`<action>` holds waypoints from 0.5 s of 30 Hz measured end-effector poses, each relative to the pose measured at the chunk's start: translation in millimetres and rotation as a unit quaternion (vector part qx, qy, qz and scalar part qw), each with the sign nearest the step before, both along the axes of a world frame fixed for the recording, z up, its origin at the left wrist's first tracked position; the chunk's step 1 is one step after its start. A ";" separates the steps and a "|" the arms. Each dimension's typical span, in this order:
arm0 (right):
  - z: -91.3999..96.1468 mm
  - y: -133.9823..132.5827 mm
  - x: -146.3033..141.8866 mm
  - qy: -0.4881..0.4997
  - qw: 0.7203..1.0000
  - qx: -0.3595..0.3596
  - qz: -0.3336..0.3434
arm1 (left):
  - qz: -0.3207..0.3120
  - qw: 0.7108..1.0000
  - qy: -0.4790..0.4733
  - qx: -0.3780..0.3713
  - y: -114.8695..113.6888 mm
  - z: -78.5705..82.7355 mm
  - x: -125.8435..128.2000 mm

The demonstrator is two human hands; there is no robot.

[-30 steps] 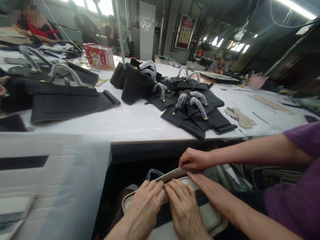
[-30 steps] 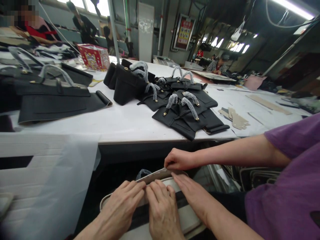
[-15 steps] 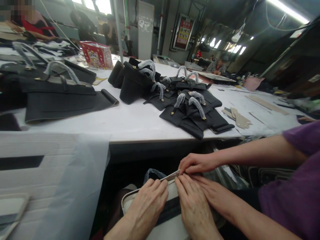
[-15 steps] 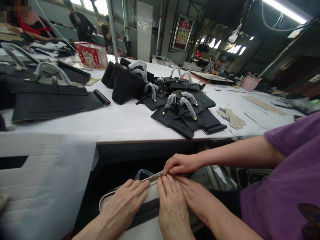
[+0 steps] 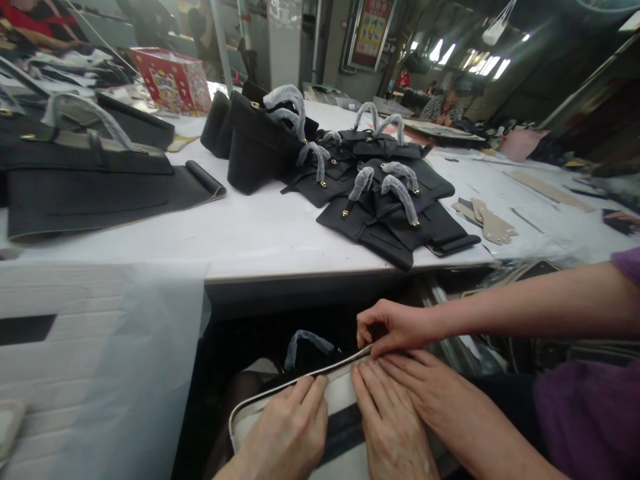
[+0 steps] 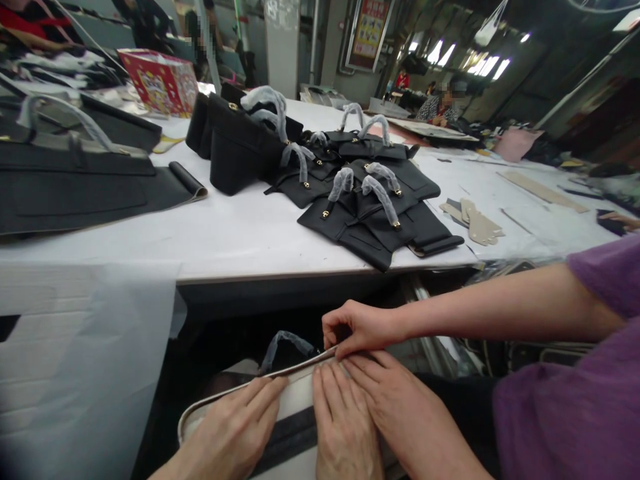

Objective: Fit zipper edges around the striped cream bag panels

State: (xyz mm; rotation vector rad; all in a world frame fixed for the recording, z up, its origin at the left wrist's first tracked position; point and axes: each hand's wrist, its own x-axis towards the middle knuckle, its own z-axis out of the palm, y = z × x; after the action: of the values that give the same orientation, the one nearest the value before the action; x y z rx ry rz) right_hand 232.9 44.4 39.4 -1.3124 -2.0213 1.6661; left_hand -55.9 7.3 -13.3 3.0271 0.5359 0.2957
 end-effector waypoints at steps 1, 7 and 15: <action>-1.7 -0.5 1.4 0.010 0.999 -0.017 -0.025 | 0.008 1.000 -0.010 -0.004 -0.4 -1.2 -1.0; -11.5 -4.2 9.5 0.001 0.997 -0.054 -0.056 | 0.068 0.981 -0.121 -0.135 7.4 3.0 -2.0; -20.0 -4.4 10.1 -0.115 0.993 -0.028 -0.016 | 0.103 0.944 -0.188 -0.251 23.5 17.9 0.2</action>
State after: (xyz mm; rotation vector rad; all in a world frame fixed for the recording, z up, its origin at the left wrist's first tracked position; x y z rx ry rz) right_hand 243.1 40.0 19.4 -1.6152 -2.0748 1.6348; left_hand -55.7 30.8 4.7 2.3492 0.7549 0.6221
